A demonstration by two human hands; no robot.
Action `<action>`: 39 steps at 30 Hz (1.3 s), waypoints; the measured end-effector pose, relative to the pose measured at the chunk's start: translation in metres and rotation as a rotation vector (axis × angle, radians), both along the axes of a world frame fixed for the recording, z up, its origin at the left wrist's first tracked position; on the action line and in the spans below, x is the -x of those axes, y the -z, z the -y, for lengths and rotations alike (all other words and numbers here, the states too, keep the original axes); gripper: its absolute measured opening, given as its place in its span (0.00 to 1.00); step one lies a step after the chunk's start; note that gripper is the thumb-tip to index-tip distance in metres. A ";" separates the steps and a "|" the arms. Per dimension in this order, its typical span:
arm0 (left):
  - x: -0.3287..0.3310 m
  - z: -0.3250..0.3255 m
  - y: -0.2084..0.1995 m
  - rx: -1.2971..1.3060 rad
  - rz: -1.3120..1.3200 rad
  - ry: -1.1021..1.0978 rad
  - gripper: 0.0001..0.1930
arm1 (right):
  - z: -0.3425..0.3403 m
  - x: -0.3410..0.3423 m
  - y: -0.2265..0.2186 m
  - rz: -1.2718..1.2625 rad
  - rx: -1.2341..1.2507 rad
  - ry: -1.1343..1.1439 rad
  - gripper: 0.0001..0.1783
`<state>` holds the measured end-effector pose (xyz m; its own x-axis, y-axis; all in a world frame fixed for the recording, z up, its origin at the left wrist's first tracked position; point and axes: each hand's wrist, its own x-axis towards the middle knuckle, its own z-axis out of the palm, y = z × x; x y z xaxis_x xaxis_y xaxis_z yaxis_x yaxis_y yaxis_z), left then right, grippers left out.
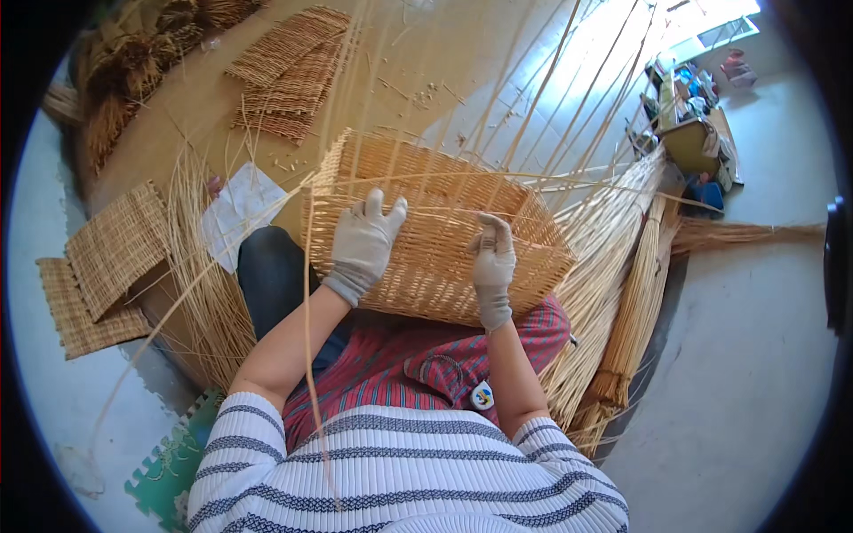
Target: Weaving a wicker basket and measuring its dimensions using a tape measure and shears.
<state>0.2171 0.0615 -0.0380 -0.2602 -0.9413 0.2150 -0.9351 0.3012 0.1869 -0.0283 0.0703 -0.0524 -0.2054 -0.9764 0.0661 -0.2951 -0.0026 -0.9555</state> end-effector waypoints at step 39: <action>0.081 -0.003 -0.013 0.011 -0.116 0.231 0.35 | 0.061 0.005 -0.010 -0.087 0.265 0.115 0.15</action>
